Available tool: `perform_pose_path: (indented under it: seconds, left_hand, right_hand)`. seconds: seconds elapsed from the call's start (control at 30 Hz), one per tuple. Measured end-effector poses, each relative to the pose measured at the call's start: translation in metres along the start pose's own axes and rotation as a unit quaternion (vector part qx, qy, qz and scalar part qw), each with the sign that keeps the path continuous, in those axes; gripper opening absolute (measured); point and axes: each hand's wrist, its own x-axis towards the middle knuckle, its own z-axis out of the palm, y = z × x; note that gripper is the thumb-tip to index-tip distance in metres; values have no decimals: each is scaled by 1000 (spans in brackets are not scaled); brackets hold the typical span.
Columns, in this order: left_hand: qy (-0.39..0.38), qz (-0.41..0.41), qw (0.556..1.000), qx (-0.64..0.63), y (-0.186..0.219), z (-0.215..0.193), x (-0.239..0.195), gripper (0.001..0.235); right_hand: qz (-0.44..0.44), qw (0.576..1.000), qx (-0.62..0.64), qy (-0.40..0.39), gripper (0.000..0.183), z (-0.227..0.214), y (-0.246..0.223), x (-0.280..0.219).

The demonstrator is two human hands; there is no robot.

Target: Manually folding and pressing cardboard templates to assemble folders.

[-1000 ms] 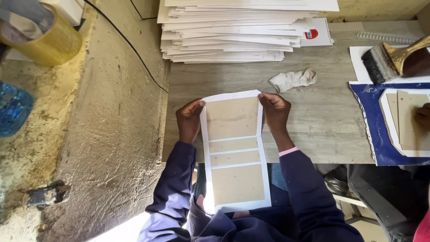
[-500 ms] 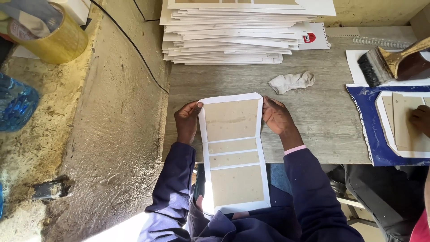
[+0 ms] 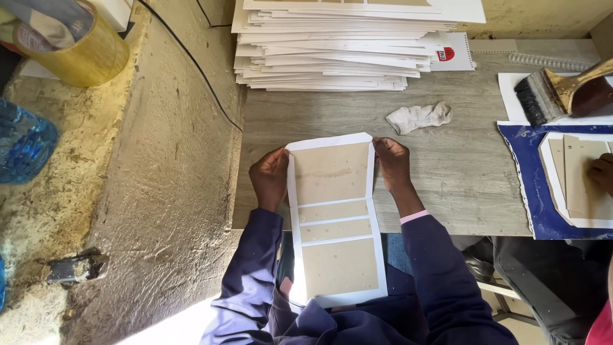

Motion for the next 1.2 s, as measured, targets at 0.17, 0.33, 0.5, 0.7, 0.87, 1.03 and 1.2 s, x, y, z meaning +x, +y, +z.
perform_pose_path:
  seconds: [0.17, 0.33, 0.5, 0.7, 0.87, 1.03, 1.2]
  left_hand:
    - [-18, -5, 1000, 7, 28, 2, -8, 26]
    - [-55, -115, 990, -66, 3, -11, 8, 28]
    - [-73, -96, 992, -25, -13, -17, 20, 23]
    - [-160, -41, 983, 85, 3, -15, 50, 18]
    - [-131, 78, 899, 410, -54, 4, 85, 13]
    - [-130, 109, 841, 514, -57, 19, 73, 12]
    - [-121, 261, 689, 665, -86, 35, 28, 16]
  right_hand:
    - [38, 999, 14, 10, 13, 5, -20, -9]
    - [43, 998, 52, -4, 13, -14, 8, 6]
    - [30, 998, 26, -55, 16, -23, 4, 6]
    - [2, 969, -169, -183, 21, -19, -49, 23]
    - [-137, 796, -528, -261, 19, -16, 39, 106]
    - [-102, 751, -591, -276, 47, 75, 17, 58]
    - [-102, 695, -656, -277, 51, 108, 37, 47]
